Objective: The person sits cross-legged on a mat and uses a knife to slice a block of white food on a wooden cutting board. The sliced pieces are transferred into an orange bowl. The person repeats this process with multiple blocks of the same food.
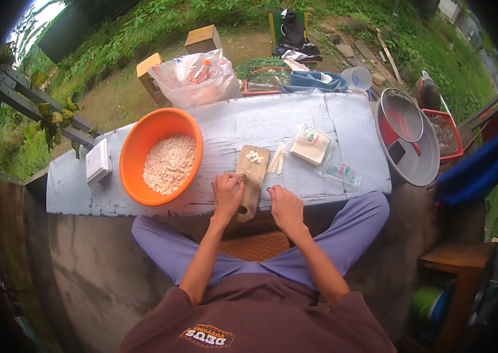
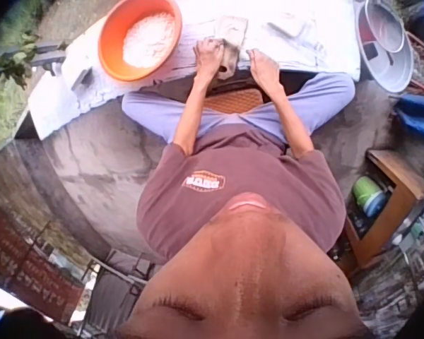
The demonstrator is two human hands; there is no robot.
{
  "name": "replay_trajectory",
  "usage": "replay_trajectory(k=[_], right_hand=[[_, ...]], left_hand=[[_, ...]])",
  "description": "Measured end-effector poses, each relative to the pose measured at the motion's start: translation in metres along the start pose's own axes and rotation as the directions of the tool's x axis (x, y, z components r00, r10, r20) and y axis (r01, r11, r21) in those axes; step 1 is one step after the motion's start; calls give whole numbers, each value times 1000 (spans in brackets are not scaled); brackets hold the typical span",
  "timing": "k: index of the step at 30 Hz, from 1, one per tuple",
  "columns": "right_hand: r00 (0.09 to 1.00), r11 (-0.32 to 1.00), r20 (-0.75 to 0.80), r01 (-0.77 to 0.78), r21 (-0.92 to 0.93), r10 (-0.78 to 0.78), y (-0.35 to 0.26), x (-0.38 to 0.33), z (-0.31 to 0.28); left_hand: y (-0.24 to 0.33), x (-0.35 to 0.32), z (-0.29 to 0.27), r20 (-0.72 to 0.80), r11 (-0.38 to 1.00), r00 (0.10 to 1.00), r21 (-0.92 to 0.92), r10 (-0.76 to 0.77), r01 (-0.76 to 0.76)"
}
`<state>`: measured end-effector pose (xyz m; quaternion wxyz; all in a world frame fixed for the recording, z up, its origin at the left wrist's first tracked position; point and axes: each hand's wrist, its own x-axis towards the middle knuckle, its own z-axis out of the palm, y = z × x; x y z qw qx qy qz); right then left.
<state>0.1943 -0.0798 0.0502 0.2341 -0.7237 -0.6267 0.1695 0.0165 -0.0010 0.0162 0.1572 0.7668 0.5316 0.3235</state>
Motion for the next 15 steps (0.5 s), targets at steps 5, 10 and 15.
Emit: replay_trajectory(k=[5,10,15], right_hand=[[997,998,70,-20,-57,24,-8,-3,2],[995,984,90,-28,-175,44,-19,-2,-7],[1000,991,6,-2,-131,2,-12,4,18]], left_hand=[[-5,-2,5,11,999,999,-14,34,-34],[-4,-7,3,12,999,999,23,37,-37],[-3,-7,1,4,998,998,17,60,-60]])
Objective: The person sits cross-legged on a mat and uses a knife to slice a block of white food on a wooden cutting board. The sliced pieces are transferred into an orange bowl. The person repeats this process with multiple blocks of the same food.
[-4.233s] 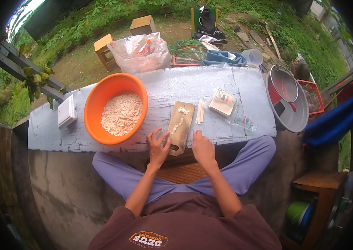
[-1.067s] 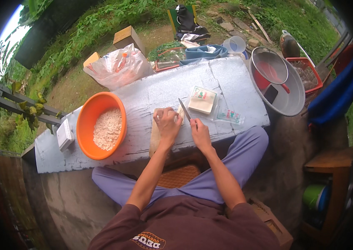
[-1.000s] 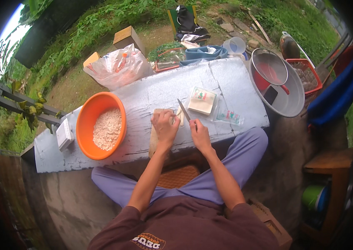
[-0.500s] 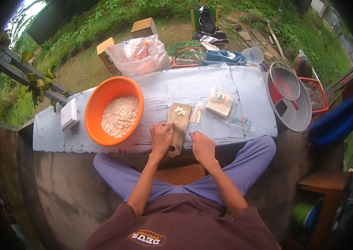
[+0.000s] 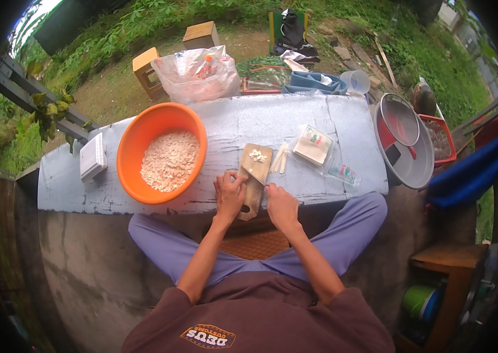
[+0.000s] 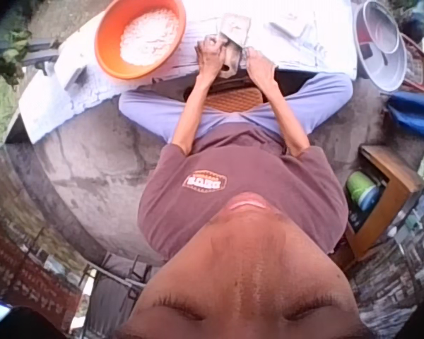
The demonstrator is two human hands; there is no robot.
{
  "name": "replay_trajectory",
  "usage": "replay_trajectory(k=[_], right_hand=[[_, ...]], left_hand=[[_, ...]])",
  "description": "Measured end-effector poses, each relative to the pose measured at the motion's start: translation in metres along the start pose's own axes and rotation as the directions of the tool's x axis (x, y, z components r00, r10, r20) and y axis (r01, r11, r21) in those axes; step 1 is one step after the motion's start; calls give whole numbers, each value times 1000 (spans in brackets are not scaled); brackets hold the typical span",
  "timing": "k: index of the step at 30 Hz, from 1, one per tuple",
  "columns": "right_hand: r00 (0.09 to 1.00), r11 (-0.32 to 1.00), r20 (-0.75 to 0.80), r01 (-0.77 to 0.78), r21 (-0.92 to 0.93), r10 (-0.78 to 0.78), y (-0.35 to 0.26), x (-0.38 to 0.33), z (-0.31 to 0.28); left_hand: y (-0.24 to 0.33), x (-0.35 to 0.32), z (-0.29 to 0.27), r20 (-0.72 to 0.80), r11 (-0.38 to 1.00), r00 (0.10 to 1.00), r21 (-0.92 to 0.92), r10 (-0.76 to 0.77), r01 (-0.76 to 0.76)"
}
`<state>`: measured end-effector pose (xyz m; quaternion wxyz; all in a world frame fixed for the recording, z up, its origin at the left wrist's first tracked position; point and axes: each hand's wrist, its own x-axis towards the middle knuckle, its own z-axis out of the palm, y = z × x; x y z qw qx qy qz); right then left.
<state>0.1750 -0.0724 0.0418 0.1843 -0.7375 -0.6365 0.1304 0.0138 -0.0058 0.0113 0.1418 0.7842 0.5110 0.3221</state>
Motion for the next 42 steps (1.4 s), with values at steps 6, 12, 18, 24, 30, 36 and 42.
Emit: replay_trajectory(k=[6,12,18,24,30,36,42], right_hand=[[988,994,135,-66,-84,77,-18,-5,-21],[994,999,100,-35,1,34,-15,0,-9],[993,999,108,-41,-19,42,-11,-9,-5],[982,999,180,-51,-13,53,-24,-4,-11],[990,999,134,-44,0,44,-15,-6,-1],[975,997,211,-59,-48,68,-36,-10,-14],[996,999,74,-48,-13,49,-26,-9,10]], left_hand=[[-7,-4,0,-4,1000,1000,25,-11,11],[-7,-6,-1,-9,1000,1000,10,-1,1],[-9,-14,-2,-17,1000,1000,28,-12,13],[-10,-16,-4,8,999,999,-7,-43,43],[-14,-17,-3,21,996,998,-63,-61,62],[-21,-23,-10,48,991,996,-99,-81,86],[-18,-24,-9,45,992,997,-110,-63,67]])
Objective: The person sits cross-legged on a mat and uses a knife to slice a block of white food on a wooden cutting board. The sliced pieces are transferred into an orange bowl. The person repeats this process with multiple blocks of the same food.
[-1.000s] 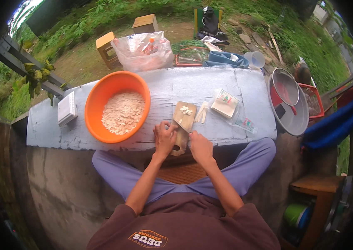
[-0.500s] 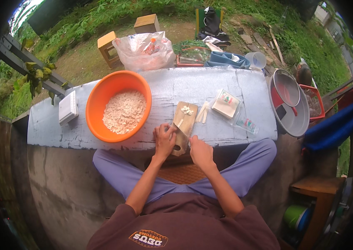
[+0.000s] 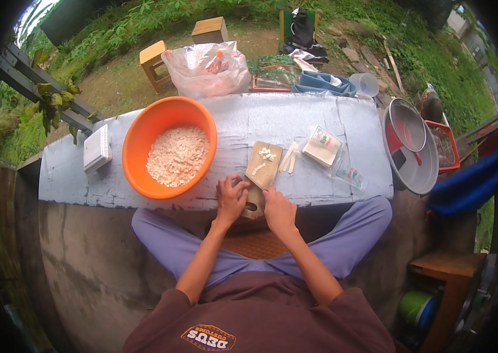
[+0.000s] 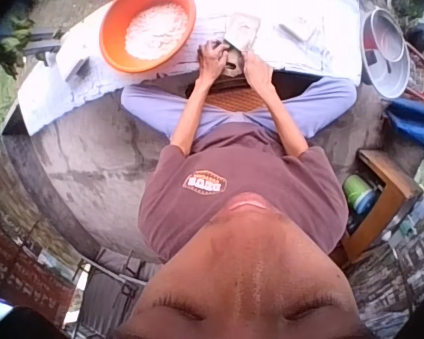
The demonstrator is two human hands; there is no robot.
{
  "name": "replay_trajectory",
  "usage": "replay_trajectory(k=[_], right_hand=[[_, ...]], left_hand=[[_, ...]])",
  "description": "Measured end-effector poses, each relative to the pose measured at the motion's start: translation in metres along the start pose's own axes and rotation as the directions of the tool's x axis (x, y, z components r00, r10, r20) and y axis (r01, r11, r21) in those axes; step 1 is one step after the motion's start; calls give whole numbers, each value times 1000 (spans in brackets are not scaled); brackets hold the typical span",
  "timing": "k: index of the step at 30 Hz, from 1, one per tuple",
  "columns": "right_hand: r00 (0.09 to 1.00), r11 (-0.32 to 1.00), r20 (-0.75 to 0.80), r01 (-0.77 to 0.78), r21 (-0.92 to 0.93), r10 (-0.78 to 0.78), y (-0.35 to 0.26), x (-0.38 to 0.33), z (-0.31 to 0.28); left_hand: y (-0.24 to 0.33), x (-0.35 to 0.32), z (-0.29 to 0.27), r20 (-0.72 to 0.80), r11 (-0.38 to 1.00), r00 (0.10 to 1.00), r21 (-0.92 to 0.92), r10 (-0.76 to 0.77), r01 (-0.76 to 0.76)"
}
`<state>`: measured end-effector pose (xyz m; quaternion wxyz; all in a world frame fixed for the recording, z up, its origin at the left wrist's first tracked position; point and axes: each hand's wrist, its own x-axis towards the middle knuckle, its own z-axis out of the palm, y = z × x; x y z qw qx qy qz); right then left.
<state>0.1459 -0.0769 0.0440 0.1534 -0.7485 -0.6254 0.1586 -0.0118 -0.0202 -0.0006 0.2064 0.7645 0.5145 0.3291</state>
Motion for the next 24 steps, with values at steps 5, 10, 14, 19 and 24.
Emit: replay_trajectory(k=[5,10,14,19,24], right_hand=[[993,999,117,1,-35,3,-8,-12,-20],[997,1000,74,18,-7,-17,2,-4,-8],[989,999,144,25,-43,-19,-4,-10,-20],[995,1000,100,28,-13,-26,2,-10,-10],[987,999,157,49,-20,-45,-6,-15,-21]], left_hand=[[-5,-2,-2,-14,1000,1000,-7,0,0],[-4,-1,-2,-49,1000,999,-17,19,-20],[-6,-4,-6,-53,999,998,-29,41,-43],[-5,-6,-5,-70,999,997,-17,36,-37],[-11,-11,-8,-61,999,997,2,37,-37]])
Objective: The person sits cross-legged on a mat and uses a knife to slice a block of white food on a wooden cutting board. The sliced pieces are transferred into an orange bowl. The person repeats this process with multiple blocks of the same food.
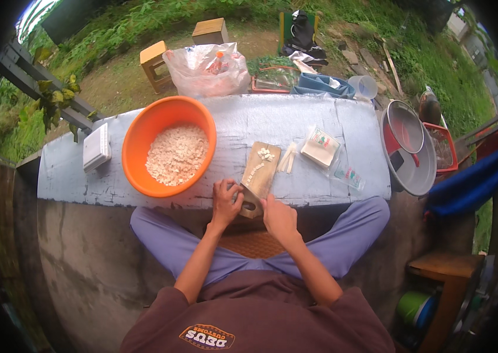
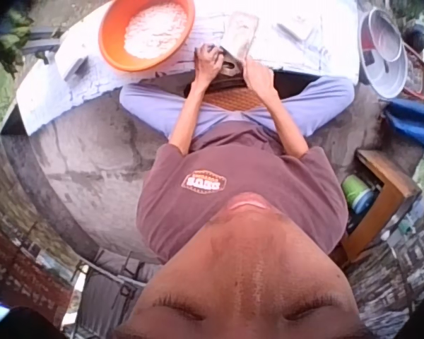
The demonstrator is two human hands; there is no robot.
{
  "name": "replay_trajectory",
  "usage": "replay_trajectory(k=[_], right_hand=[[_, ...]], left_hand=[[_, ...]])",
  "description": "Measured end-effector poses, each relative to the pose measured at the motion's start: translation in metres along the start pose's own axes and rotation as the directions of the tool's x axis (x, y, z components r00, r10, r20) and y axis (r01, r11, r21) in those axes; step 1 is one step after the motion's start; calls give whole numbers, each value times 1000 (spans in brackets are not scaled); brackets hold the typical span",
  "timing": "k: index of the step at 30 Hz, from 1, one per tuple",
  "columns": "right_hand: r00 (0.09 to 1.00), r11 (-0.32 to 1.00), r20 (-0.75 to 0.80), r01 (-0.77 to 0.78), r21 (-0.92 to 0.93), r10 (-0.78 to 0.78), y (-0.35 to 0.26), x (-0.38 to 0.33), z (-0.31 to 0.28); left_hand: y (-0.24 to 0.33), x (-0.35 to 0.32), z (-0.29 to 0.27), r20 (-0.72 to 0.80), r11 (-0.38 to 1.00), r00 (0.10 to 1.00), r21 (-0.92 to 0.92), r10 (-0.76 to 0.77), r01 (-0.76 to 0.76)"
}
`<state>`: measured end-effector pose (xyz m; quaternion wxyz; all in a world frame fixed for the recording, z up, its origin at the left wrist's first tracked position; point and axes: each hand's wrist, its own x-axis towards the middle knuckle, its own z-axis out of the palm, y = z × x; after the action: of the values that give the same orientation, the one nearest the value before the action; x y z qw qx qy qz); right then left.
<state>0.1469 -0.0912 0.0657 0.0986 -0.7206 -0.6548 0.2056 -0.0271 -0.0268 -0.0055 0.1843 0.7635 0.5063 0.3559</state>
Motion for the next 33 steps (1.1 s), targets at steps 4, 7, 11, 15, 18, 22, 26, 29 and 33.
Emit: replay_trajectory(k=[4,7,11,15,18,22,26,29,33], right_hand=[[999,999,-29,-33,9,33,3,0,6],[998,999,-64,-20,36,23,1,5,9],[999,999,-14,-33,0,33,-7,-5,4],[991,1000,-131,13,-23,-16,-1,5,21],[993,998,-107,44,-51,-49,-9,1,13],[997,997,-79,-11,-76,5,-11,-7,14],[990,995,-139,19,-99,-33,-7,5,19],[986,990,-151,45,-131,-64,-18,-7,12],[968,990,-234,66,-121,-93,-9,-9,27]], left_hand=[[4,-1,0,-21,1000,1000,-9,-2,1],[5,-1,-4,-16,1000,1000,0,2,-2],[1,-3,-3,-22,1000,1000,-9,-8,8],[4,-3,-2,-28,1000,1000,-24,-2,2],[1,-5,-7,-25,1000,1000,-23,-12,11],[1,-3,-4,-59,999,998,-38,3,-5],[1,-2,-4,-62,998,998,-63,0,-4],[0,-3,-5,-60,997,998,-78,-9,4],[3,-1,-5,-86,995,996,-104,-6,-3]])
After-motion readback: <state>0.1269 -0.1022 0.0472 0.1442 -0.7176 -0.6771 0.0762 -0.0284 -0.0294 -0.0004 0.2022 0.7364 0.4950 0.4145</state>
